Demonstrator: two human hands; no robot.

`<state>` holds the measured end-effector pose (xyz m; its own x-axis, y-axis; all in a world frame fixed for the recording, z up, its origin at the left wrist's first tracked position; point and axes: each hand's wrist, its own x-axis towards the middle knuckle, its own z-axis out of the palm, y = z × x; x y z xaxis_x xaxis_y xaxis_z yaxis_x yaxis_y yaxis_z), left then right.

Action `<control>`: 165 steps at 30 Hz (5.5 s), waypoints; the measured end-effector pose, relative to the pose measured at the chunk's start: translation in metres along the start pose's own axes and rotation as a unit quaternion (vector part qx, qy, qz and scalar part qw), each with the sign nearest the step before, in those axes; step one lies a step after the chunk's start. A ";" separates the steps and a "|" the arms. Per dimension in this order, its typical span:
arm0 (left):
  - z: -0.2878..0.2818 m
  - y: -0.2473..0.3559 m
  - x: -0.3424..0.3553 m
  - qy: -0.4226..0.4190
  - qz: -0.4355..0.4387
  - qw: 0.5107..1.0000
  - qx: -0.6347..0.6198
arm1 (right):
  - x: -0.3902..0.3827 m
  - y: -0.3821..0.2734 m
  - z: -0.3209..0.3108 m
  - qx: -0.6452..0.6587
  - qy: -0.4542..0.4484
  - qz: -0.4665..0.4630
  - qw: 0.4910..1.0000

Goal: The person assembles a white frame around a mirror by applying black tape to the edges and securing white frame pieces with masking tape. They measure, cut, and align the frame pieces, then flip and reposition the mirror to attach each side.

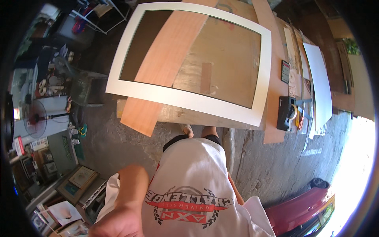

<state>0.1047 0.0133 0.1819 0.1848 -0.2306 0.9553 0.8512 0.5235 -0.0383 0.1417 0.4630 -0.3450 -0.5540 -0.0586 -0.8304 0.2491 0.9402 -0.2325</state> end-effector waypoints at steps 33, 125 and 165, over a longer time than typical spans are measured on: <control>0.146 0.113 -0.017 -0.171 0.093 0.981 -0.022 | 0.111 0.094 -0.026 -0.039 -0.051 -0.224 0.973; -0.544 -0.278 -0.343 -0.214 -0.677 0.455 0.538 | 0.272 -0.274 -0.394 -0.024 0.441 -0.079 0.894; -0.434 -0.213 -0.214 -0.023 -0.721 0.629 0.289 | 0.063 -0.406 -0.551 0.149 0.447 -0.415 0.778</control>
<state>0.0968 -0.4051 -0.1417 -0.6017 -0.7900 -0.1176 -0.2057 0.0110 0.9786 -0.4317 0.2627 -0.0243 -0.9202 -0.2219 0.3225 -0.3906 0.5745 -0.7193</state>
